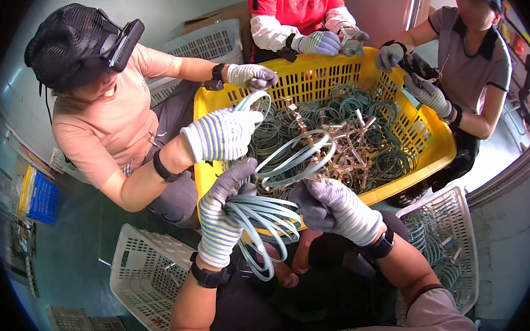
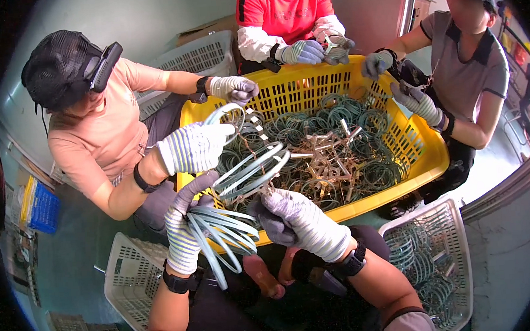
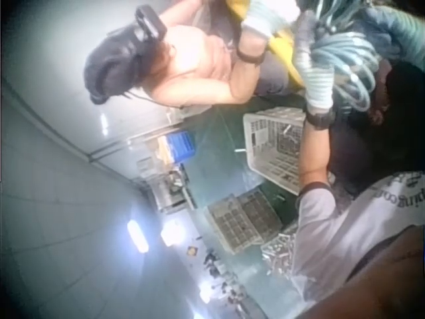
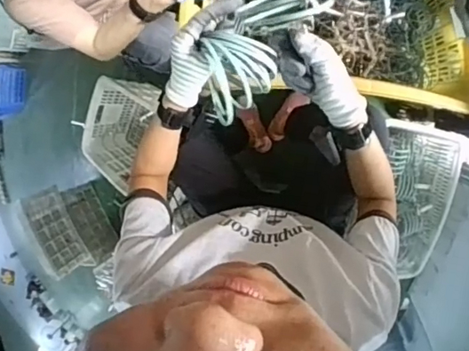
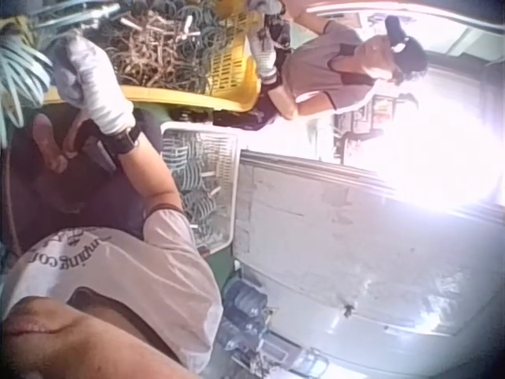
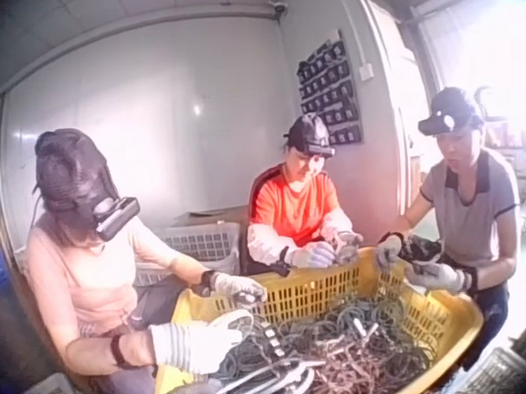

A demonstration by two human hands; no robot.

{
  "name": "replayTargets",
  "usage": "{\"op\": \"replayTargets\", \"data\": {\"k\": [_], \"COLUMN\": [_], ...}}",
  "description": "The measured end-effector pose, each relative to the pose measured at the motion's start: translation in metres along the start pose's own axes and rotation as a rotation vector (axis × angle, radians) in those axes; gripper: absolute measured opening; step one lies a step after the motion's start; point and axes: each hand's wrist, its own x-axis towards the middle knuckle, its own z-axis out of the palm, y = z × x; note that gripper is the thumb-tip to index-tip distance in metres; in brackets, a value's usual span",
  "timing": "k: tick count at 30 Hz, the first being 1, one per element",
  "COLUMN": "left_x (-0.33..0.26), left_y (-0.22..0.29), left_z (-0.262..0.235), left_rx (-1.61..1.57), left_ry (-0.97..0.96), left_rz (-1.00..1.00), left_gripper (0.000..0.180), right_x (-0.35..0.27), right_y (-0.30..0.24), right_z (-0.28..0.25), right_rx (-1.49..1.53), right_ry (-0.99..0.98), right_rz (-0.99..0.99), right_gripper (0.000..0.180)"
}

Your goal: The person picks up a metal bracket and slides multiple circular wire loops onto it one at a time by hand. Once the assembly is complete, they place the finished unit into a white plastic crate.

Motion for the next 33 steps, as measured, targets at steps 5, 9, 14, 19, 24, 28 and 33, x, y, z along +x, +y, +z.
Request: {"op": "replayTargets", "data": {"k": [5, 9, 14, 19, 24, 28, 33], "left_x": [0.002, 0.003, 0.007, 0.003, -0.005, -0.002, -0.001], "left_y": [-0.002, -0.010, -0.010, 0.009, 0.024, 0.025, 0.015], "left_z": [-0.002, -0.005, -0.005, -0.007, -0.016, -0.003, 0.000], "left_rx": [0.012, 0.131, 0.573, 0.412, -0.035, 0.010, -0.163], "left_ry": [0.086, 0.029, -0.060, 0.140, 0.159, 0.021, -0.112], "left_rz": [-0.067, -0.069, 0.285, 0.402, 0.053, -0.093, -0.320], "left_gripper": [0.036, 0.033, 0.029, 0.032, 0.056, 0.067, 0.048], "right_x": [0.006, 0.004, 0.003, 0.010, 0.006, 0.005, 0.006], "right_y": [0.003, 0.006, 0.016, 0.010, -0.001, -0.001, -0.003], "right_z": [-0.005, 0.000, -0.010, -0.011, -0.013, -0.006, -0.006], "right_rx": [-0.355, -0.460, -0.347, 0.055, 0.135, 0.123, -0.055], "right_ry": [0.161, 0.170, 0.058, 0.190, 0.203, 0.218, 0.284], "right_rz": [-0.236, -0.211, -0.099, -0.196, -0.209, -0.218, -0.270], "right_gripper": [0.037, 0.034, 0.047, 0.023, 0.026, 0.028, 0.027]}}
